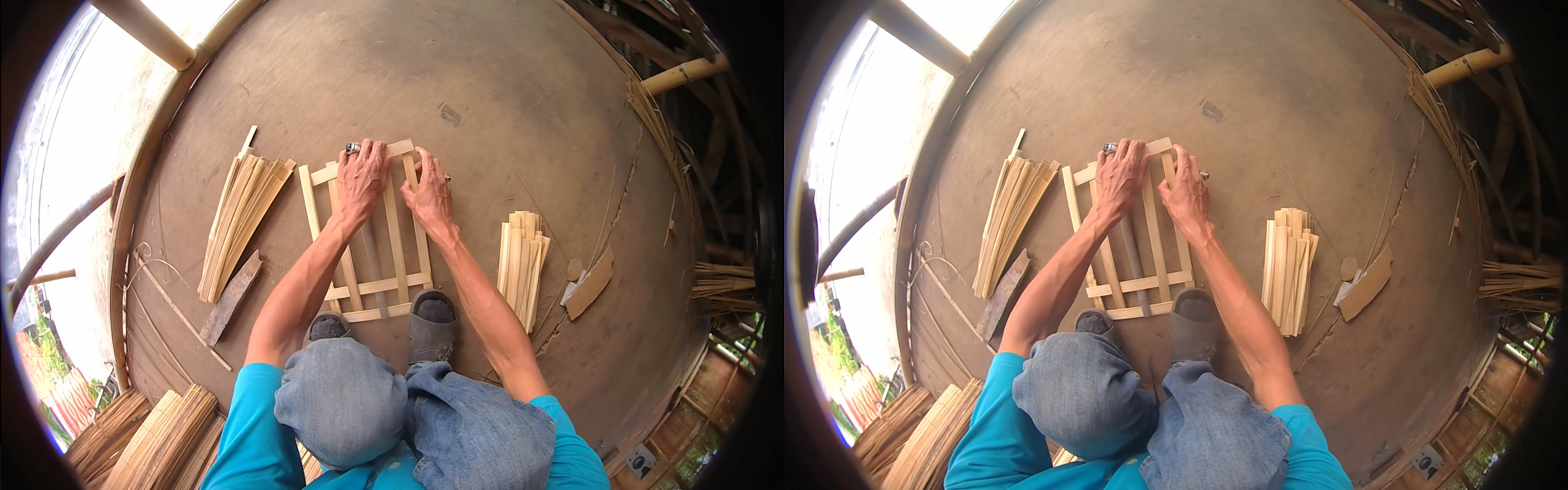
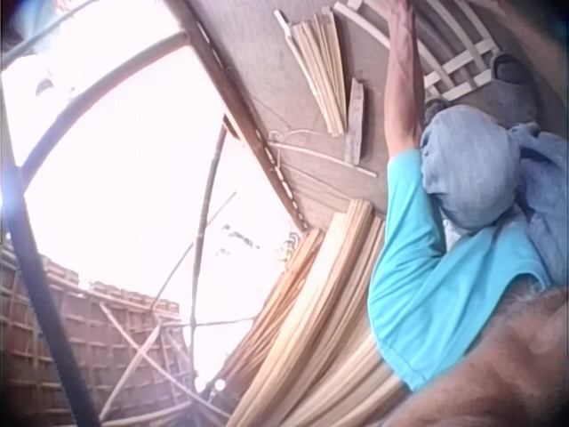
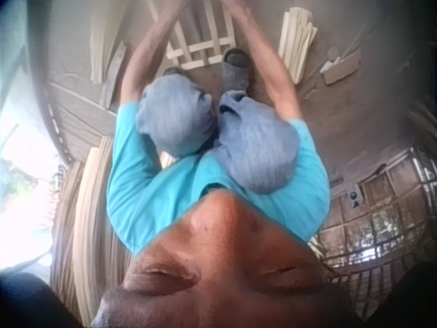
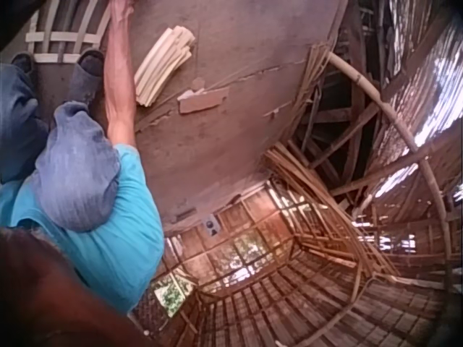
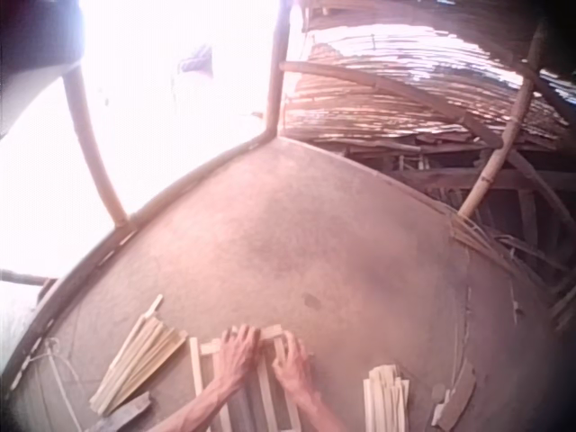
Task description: The person arranges several long bamboo strips on the floor and begins weaving shorter strips across them to form a grid-like pattern. The person continues to interlace the strips by hand, building up a small woven section.
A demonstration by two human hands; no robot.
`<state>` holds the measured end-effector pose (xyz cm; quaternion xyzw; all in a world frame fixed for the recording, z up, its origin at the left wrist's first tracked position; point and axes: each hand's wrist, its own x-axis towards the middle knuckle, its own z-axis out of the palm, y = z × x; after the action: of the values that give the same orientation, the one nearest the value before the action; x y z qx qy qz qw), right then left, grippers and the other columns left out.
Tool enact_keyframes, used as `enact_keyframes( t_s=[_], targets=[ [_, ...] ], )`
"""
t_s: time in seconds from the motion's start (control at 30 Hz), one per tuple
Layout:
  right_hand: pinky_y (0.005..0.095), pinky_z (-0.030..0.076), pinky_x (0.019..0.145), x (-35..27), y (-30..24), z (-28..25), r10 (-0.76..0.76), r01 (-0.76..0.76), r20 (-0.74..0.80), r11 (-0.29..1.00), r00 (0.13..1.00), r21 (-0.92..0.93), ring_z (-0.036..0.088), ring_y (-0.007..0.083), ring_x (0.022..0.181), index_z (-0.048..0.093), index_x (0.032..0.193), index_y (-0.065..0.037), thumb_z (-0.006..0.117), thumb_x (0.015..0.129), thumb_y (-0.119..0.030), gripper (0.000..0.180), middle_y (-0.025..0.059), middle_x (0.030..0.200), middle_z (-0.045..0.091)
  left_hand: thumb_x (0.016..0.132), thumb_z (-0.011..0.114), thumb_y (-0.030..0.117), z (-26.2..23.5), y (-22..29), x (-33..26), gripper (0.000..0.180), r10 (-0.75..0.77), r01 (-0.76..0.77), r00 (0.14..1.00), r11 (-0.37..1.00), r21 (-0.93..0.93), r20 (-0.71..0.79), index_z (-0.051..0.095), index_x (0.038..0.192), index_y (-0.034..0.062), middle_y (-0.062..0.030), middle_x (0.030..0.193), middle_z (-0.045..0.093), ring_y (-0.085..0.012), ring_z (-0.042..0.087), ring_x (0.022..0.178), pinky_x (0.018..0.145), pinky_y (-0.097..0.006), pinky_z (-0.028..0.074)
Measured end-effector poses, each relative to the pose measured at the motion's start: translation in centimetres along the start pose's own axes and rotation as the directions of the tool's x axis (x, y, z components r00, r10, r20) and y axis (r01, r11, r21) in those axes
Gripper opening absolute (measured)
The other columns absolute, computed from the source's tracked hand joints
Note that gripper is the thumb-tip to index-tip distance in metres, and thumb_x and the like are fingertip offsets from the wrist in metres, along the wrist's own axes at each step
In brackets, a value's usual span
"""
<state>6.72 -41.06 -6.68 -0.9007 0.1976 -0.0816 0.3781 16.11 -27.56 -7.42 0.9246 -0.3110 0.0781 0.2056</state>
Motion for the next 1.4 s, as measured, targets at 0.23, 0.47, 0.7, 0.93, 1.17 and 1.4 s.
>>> enact_keyframes(
  t_s=[0.23, 0.47, 0.7, 0.93, 1.17, 1.4],
  targets=[
    [0.0520, 0.058, 0.085, 0.5, -0.8, -1.0, 0.076, -0.062, 0.154, 0.994, 0.985, -0.090, 0.066, 0.0388, 0.105, 0.033, 0.162, -0.022, 0.073, 0.088, -0.012, 0.084, 0.0156, 0.116, 0.058, 0.102, 0.065, 0.027, 0.2, 0.4, -0.1, 0.027, -0.066, 0.065, 0.998, 0.997, 0.031, 0.016, 0.064, 0.127, 0.0156, -0.0100, 0.110, 0.065, -0.0304, 0.065, 0.100, 0.093, -0.046, 0.044],
    [0.0522, 0.058, 0.088, 0.8, -0.1, -0.9, 0.070, -0.047, 0.171, 0.989, 0.983, -0.137, 0.066, 0.0369, 0.104, 0.029, 0.168, -0.021, 0.071, 0.087, -0.018, 0.091, 0.0159, 0.117, 0.057, 0.103, 0.062, 0.028, 0.3, 0.7, -0.2, 0.024, -0.070, 0.069, 0.998, 0.997, 0.019, 0.002, 0.063, 0.122, 0.0137, -0.0112, 0.109, 0.063, -0.0313, 0.065, 0.100, 0.095, -0.049, 0.045],
    [0.0494, 0.060, 0.084, 0.7, -0.2, -0.6, 0.069, -0.025, 0.206, 0.977, 0.976, -0.211, 0.069, 0.0385, 0.106, 0.029, 0.168, -0.014, 0.074, 0.089, -0.018, 0.091, 0.0185, 0.125, 0.055, 0.103, 0.063, 0.028, 0.5, 0.8, -0.1, 0.027, -0.090, 0.091, 0.996, 0.995, 0.051, -0.015, 0.063, 0.124, 0.0118, -0.0117, 0.109, 0.063, -0.0304, 0.065, 0.100, 0.095, -0.047, 0.043],
    [0.0484, 0.060, 0.084, 1.0, -0.4, -0.9, 0.082, -0.037, 0.221, 0.979, 0.972, -0.199, 0.069, 0.0377, 0.107, 0.029, 0.168, -0.013, 0.074, 0.089, -0.019, 0.091, 0.0179, 0.125, 0.056, 0.102, 0.063, 0.026, 0.8, 1.2, -0.1, 0.027, -0.095, 0.101, 0.993, 0.992, 0.077, -0.077, 0.064, 0.126, 0.0123, -0.0114, 0.109, 0.063, -0.0293, 0.064, 0.100, 0.096, -0.046, 0.042],
    [0.0503, 0.060, 0.086, 1.0, -0.4, -0.9, 0.085, -0.039, 0.228, 0.980, 0.970, -0.197, 0.069, 0.0380, 0.110, 0.028, 0.169, -0.015, 0.073, 0.089, -0.020, 0.092, 0.0171, 0.127, 0.055, 0.102, 0.063, 0.026, 1.1, 1.2, 0.0, 0.027, -0.099, 0.107, 0.992, 0.989, 0.104, -0.073, 0.065, 0.126, 0.0127, -0.0118, 0.106, 0.064, -0.0299, 0.064, 0.098, 0.095, -0.047, 0.042],
    [0.0510, 0.060, 0.084, 0.9, -0.4, -0.8, 0.066, -0.037, 0.198, 0.989, 0.978, -0.146, 0.070, 0.0376, 0.110, 0.028, 0.168, -0.016, 0.070, 0.089, -0.020, 0.090, 0.0166, 0.125, 0.056, 0.102, 0.061, 0.022, 0.9, 1.1, 0.0, 0.027, -0.095, 0.098, 0.995, 0.989, 0.109, -0.026, 0.064, 0.127, 0.0113, -0.0137, 0.109, 0.064, -0.0311, 0.064, 0.100, 0.095, -0.048, 0.042]
  ],
)
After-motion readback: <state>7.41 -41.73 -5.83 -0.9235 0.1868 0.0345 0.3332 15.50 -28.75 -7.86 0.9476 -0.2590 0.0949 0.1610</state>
